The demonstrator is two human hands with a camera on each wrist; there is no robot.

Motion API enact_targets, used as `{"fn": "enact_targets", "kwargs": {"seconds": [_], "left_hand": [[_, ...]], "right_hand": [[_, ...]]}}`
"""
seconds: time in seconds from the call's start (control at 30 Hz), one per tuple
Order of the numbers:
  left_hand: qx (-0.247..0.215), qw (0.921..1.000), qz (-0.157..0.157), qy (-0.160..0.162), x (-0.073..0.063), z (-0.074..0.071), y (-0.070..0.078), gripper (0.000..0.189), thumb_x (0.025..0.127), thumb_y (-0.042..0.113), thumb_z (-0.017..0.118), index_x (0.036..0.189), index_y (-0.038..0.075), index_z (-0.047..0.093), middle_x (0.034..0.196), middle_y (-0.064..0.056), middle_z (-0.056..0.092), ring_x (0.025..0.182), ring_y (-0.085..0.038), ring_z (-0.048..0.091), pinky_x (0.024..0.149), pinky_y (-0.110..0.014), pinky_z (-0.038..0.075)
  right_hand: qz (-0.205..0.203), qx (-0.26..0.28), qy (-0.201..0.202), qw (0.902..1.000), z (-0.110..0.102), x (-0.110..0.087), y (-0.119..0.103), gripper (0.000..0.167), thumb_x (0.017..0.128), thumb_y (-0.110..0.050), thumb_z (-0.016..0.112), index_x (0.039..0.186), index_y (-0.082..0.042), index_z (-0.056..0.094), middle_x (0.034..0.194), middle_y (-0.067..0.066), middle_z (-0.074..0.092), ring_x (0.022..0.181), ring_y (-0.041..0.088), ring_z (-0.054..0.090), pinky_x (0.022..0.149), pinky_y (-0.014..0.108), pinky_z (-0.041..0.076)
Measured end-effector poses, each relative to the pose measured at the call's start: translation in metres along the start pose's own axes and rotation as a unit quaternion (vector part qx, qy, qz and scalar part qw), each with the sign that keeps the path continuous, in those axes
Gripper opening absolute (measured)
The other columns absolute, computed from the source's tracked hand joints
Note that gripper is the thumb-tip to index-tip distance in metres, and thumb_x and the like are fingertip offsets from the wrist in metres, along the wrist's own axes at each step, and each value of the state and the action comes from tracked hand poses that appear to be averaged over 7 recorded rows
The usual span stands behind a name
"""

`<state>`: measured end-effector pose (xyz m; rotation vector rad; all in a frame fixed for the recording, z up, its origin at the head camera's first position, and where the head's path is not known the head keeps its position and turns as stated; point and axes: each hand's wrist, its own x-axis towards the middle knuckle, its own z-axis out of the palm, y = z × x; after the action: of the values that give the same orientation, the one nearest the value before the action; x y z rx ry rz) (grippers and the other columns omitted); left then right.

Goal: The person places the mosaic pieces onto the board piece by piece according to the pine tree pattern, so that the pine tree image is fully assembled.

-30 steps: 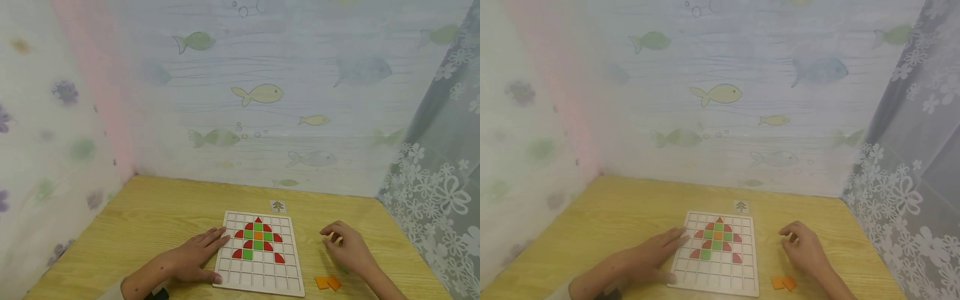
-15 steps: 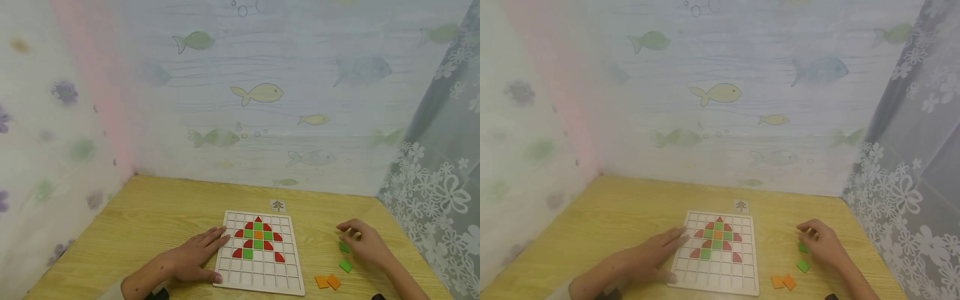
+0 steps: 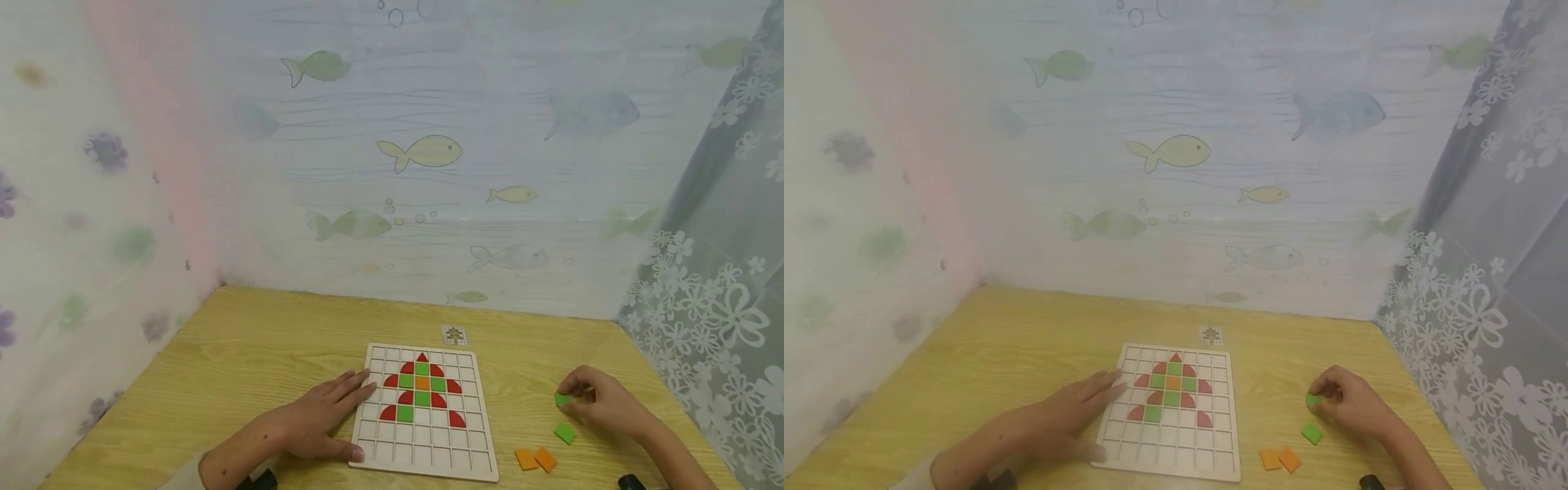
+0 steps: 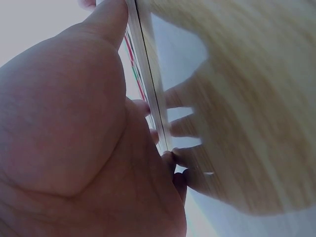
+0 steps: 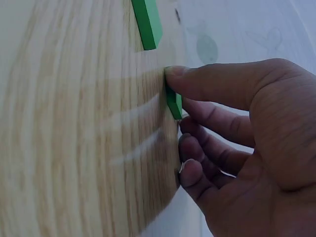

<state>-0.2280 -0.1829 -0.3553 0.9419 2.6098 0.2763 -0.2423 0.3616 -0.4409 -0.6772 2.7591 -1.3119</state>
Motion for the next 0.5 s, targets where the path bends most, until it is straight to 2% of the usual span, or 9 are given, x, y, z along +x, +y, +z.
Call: {"fn": "enact_targets", "kwargs": {"seconds": [0.3, 0.5], "left_hand": [[0.002, 1.0, 0.001, 0.004, 0.0001, 0.0009, -0.0004, 0.103, 0.094, 0.077, 0.061, 0.172, 0.026, 0.017, 0.18, 0.001, 0.007, 0.165, -0.031, 0.011, 0.125, -0.065, 0.024], [0.001, 1.0, 0.005, 0.007, -0.0005, 0.0009, -0.0005, 0.103, 0.094, 0.076, 0.061, 0.172, 0.026, 0.017, 0.18, 0.0, 0.007, 0.165, -0.031, 0.011, 0.125, -0.065, 0.024]], "right_hand": [[0.041, 0.016, -0.018, 0.9989, -0.0012, 0.0032, -0.0024, 0.022, 0.098, -0.013, 0.078, 0.113, -0.001, 0.067, 0.103, 0.008, 0.066, 0.084, 0.008, 0.06, 0.068, 0.029, 0.051], [0.031, 0.025, -0.015, 0.9991, -0.0006, 0.0041, -0.004, 0.021, 0.097, -0.011, 0.078, 0.11, -0.001, 0.067, 0.099, 0.006, 0.066, 0.08, 0.012, 0.059, 0.066, 0.029, 0.051]]}}
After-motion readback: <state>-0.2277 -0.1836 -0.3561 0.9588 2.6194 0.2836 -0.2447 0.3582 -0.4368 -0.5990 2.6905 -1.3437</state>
